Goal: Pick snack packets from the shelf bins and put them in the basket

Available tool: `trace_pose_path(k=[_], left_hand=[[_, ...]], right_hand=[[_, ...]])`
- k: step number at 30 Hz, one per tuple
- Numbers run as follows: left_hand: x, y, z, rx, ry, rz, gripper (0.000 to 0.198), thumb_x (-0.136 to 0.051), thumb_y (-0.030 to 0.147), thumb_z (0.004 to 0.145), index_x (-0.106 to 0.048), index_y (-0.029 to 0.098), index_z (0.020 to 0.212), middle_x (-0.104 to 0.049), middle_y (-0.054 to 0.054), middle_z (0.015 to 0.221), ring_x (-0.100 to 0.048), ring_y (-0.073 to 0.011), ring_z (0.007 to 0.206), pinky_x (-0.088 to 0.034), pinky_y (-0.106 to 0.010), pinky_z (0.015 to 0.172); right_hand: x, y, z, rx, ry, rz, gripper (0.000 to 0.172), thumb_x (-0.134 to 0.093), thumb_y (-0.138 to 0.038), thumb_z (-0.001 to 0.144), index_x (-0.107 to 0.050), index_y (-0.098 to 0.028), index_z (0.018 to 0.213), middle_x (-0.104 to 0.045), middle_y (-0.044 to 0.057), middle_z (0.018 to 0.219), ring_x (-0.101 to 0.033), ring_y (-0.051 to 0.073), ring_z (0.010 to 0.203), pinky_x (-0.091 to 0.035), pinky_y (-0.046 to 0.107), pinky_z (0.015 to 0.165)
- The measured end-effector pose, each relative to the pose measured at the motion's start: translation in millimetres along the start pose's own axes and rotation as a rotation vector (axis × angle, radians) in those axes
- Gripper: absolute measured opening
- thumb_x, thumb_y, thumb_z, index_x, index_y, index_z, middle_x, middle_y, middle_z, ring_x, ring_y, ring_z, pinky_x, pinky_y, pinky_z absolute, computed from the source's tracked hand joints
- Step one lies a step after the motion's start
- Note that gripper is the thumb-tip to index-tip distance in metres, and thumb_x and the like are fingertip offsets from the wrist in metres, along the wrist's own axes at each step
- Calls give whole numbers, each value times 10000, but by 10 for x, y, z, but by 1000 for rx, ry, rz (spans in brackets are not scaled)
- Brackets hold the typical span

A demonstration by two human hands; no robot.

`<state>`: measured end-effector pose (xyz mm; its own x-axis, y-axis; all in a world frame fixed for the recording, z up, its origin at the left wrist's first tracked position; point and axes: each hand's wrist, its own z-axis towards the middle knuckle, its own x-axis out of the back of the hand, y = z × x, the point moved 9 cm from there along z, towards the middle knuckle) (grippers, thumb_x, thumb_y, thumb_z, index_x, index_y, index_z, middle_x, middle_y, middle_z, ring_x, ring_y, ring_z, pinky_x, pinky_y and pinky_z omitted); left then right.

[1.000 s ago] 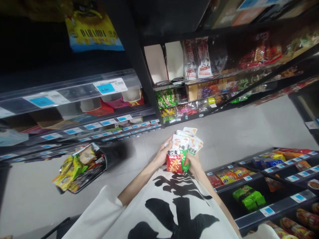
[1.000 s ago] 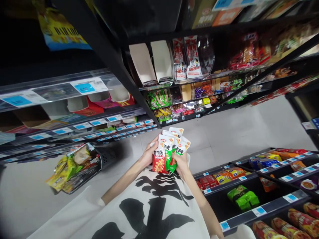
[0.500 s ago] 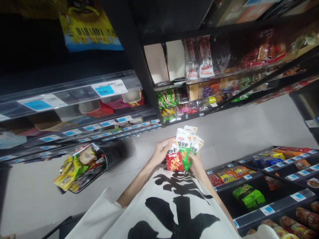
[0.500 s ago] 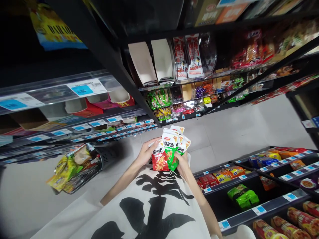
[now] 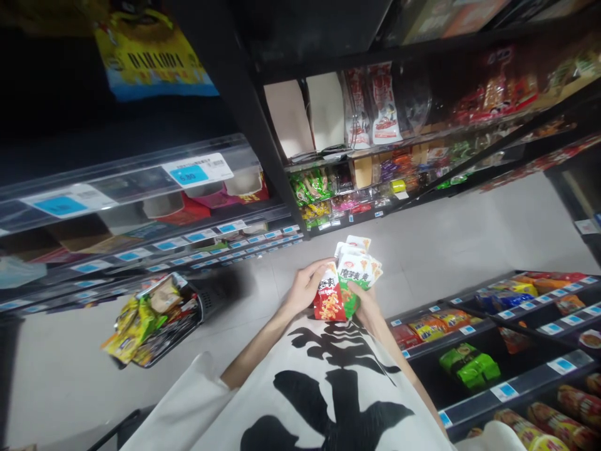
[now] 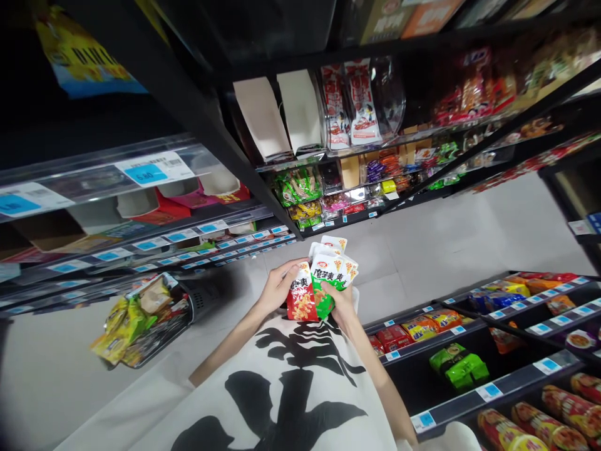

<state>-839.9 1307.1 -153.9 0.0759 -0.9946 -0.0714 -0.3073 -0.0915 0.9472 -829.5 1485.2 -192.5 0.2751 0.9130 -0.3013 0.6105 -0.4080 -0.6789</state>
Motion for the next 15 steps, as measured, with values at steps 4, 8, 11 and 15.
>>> trace_pose_path(k=[4, 8, 11, 15], left_hand=[[193, -160, 40, 93, 132, -320, 498, -601, 558, 918, -649, 192, 1252, -742, -112, 1159, -724, -247, 955, -557, -364, 897], [648, -52, 161, 6, 330, -226, 493, -616, 551, 904, -642, 177, 1224, -756, -114, 1093, -727, -242, 915, -558, -378, 896], [788, 199, 329, -118, 358, 49, 389, -598, 478, 928, -708, 171, 1140, -757, -99, 1092, -689, -250, 1060, -479, -356, 1025], [439, 308, 528, -155, 200, 141, 275, -619, 368, 911, -753, 197, 1079, -740, -77, 1152, -658, -256, 1123, -431, -339, 1065]], right_hand=[[208, 93, 69, -48, 99, 71, 649, -894, -289, 500, -626, -242, 1089, -769, 26, 972, -733, 276, 860, -615, 425, 792], [399, 182, 145, -118, 95, 98, 521, -840, -316, 498, -637, -217, 968, -766, 18, 861, -728, 253, 769, -612, 416, 763], [379, 205, 167, -149, 20, 65, 475, -810, -322, 491, -645, -213, 923, -764, 29, 833, -726, 265, 743, -610, 431, 738], [222, 161, 138, -118, -27, -60, 495, -837, -264, 483, -640, -239, 937, -764, 17, 805, -725, 280, 698, -617, 444, 693]])
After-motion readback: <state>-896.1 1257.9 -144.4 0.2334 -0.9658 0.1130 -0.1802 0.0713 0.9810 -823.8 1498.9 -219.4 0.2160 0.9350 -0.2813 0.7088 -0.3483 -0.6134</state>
